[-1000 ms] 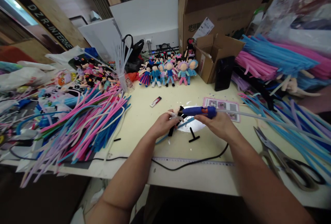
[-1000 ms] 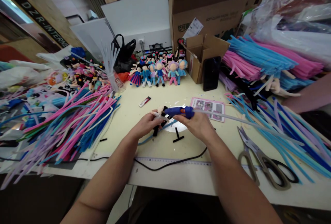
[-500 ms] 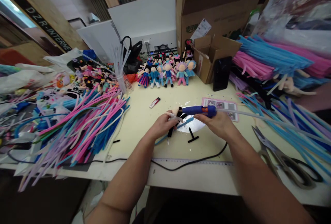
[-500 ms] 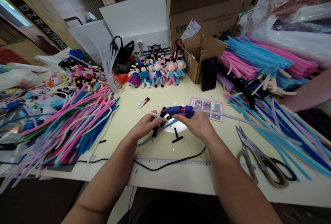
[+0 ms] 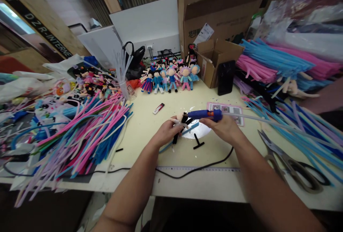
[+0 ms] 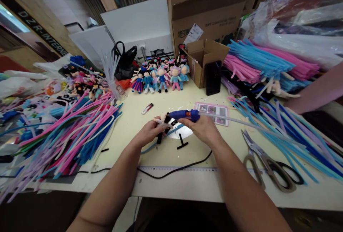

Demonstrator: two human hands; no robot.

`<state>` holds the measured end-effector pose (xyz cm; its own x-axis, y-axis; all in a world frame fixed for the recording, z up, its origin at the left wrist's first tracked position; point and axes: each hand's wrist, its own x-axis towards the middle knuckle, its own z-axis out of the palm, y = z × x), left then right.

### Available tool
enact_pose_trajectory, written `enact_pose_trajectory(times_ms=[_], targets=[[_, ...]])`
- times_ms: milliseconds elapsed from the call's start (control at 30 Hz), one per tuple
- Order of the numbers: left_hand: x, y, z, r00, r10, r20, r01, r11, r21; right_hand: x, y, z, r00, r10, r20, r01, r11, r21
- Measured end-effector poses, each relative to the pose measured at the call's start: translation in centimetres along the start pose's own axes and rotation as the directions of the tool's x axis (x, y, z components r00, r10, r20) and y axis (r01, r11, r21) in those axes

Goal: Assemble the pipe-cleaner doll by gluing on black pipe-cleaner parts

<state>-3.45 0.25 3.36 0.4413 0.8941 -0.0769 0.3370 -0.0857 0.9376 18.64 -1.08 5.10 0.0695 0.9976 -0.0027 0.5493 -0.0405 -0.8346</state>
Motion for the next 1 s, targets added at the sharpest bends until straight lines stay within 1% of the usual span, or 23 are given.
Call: enact_pose_trajectory(times_ms=[200,367,567,800,1000], targets=[[-0.1,-0.5,0.0,1.000,-0.001,-0.021,0.001,0.999,0.040,-0.1,-0.3,-0.2,1.000,0.018,-0.006,-0.017,1.000,0.017],[0.0,-0.3,0.0,1.000,0.004,-0.018,-0.004,1.000,0.010,-0.2,-0.8,-0.4,0.999,-0.002,-0.034,0.003,0.999,0.036],[0.0,-0.9,0.1,0.999,-0.008,-0.041,0.007,0.999,-0.034,-0.2,-0.9,-0.5,0.999,0.013,-0.045,-0.011,0.999,0.047],[0.0,-1.0,0.0,0.998,-0.002,-0.059,0.001,1.000,-0.020,-0.2,-0.9,-0.6,0.998,0.048,-0.038,-0.046,0.997,0.054],[-0.1,-1.1,-0.1,0.999,-0.009,-0.044,0.009,1.000,-0.019,-0.2,-1.0,-0.7,0.999,0.019,-0.029,-0.016,0.995,0.100]])
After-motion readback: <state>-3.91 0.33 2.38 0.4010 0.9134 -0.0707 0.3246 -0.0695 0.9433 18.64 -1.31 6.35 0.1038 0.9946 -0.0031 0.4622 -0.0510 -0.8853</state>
